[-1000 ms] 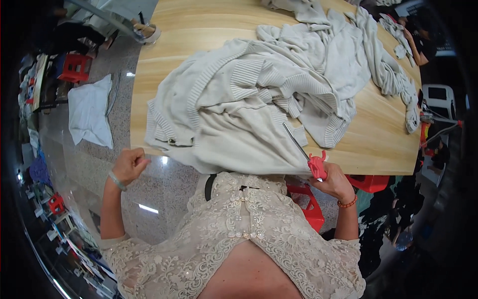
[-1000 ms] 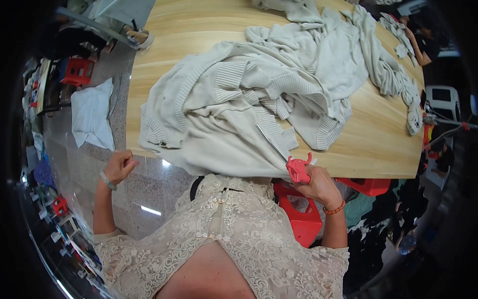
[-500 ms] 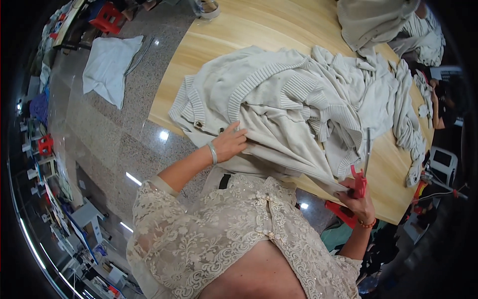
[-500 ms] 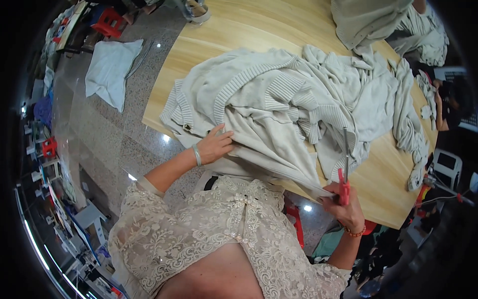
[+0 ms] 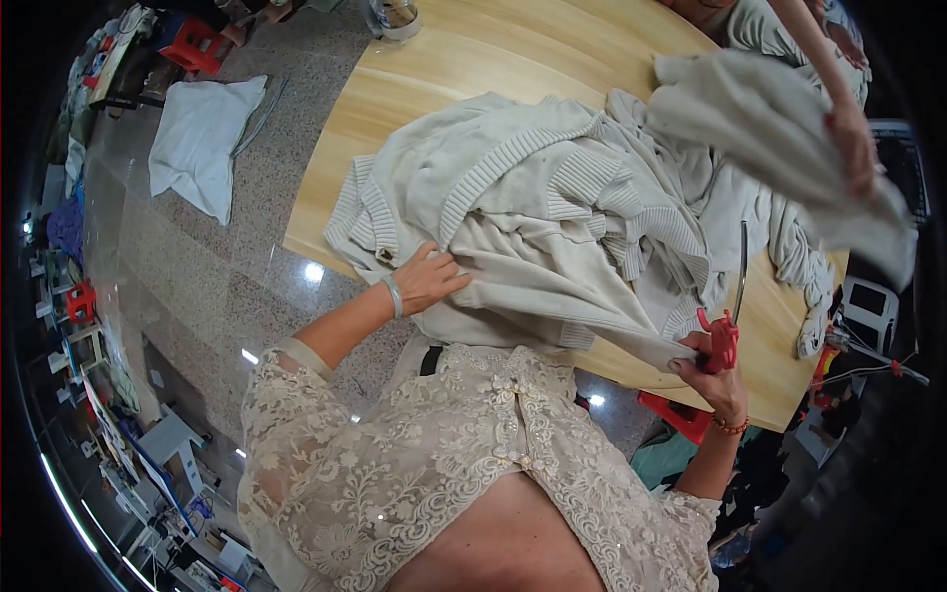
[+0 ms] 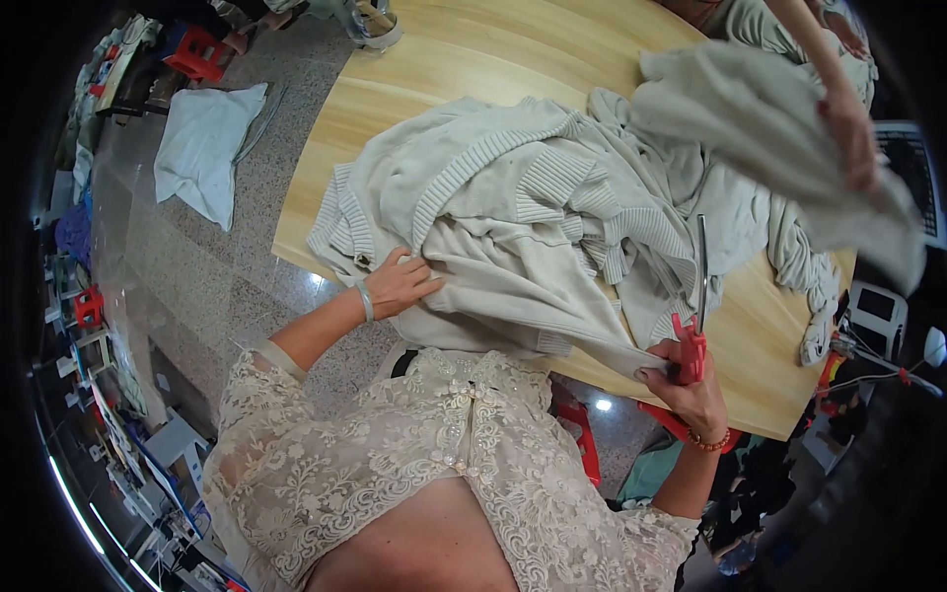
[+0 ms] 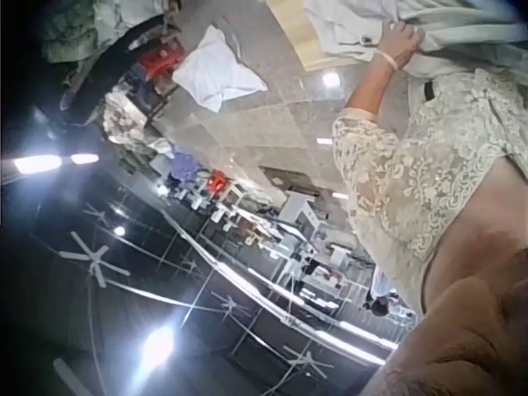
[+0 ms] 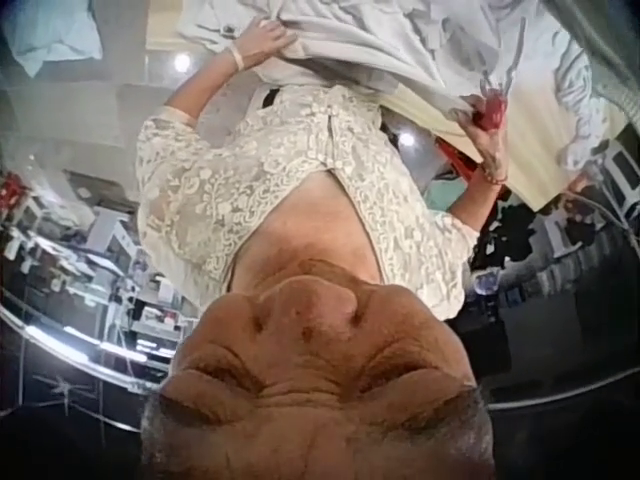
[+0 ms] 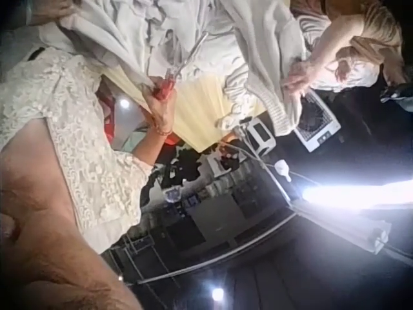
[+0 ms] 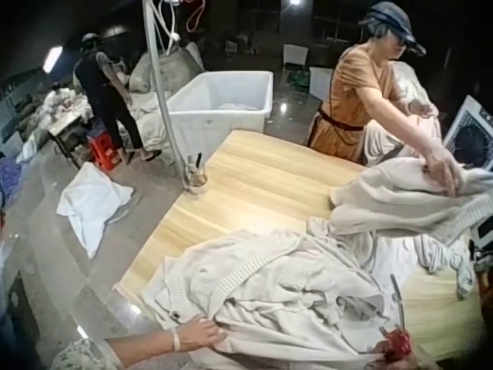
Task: Trimming loose threads and excess fabric from knitted sweaters using scissors.
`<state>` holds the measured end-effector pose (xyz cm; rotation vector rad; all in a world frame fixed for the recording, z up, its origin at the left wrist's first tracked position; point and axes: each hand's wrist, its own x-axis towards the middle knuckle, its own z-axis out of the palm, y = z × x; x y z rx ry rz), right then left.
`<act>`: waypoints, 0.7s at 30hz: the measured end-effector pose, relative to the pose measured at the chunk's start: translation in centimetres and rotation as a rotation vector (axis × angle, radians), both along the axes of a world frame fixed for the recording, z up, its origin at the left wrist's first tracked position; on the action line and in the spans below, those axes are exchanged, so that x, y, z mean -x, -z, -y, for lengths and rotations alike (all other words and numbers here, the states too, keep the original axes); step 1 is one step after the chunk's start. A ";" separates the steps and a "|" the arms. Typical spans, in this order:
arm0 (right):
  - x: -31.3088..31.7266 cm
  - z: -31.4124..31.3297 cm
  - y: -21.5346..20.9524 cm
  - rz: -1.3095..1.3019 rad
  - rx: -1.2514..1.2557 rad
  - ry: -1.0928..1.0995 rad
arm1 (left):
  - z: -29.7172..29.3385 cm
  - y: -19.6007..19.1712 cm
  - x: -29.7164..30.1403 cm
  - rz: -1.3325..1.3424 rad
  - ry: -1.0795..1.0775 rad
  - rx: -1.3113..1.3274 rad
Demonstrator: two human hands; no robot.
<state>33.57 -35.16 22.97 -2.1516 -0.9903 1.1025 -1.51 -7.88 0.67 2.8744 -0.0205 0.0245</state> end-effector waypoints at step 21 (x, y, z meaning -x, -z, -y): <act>-0.4 -3.5 16.7 0.176 0.366 -0.275 | -14.7 -2.9 6.3 -0.763 -0.643 0.587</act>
